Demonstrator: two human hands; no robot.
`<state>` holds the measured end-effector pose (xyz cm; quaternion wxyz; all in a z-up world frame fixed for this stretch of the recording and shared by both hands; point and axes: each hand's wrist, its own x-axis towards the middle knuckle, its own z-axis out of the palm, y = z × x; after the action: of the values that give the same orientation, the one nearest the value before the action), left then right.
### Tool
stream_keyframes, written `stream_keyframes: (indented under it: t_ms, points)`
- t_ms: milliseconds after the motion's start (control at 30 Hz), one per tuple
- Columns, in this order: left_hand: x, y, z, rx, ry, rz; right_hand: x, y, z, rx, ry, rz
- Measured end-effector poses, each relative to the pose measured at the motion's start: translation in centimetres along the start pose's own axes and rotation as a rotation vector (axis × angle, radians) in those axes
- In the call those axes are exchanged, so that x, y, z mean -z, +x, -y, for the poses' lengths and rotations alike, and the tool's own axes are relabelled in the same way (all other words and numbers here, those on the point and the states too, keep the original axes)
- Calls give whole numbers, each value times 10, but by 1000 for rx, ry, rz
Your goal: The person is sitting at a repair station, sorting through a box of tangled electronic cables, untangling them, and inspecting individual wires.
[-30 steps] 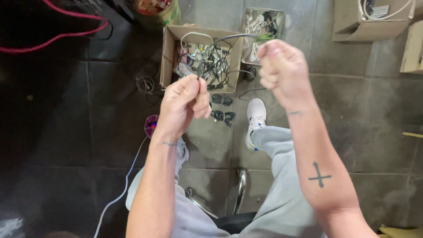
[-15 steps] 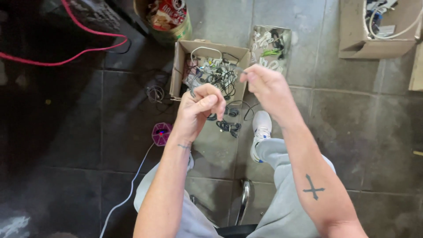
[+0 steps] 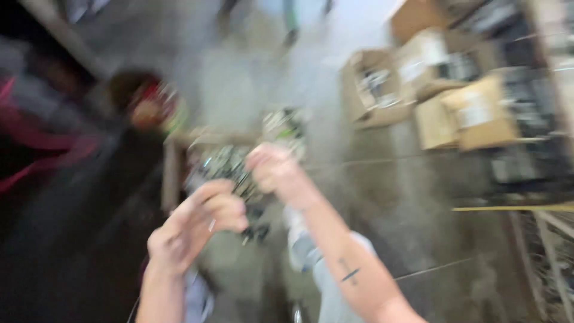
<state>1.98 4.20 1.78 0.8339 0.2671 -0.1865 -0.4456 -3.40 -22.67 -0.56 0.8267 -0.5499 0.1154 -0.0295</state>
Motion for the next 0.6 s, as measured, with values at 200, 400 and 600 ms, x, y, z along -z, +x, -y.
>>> stream_keyframes:
  t_ms: [200,400,600]
  points:
    - [17,10,16,-121,92,-441,-19,-14,17,-120,-437,151]
    - [9,2,5,5,-81,-323,-28,-20,14,-107,-895,74]
    - [19,-4,8,428,974,-402,-16,-18,34,-68,-1032,7]
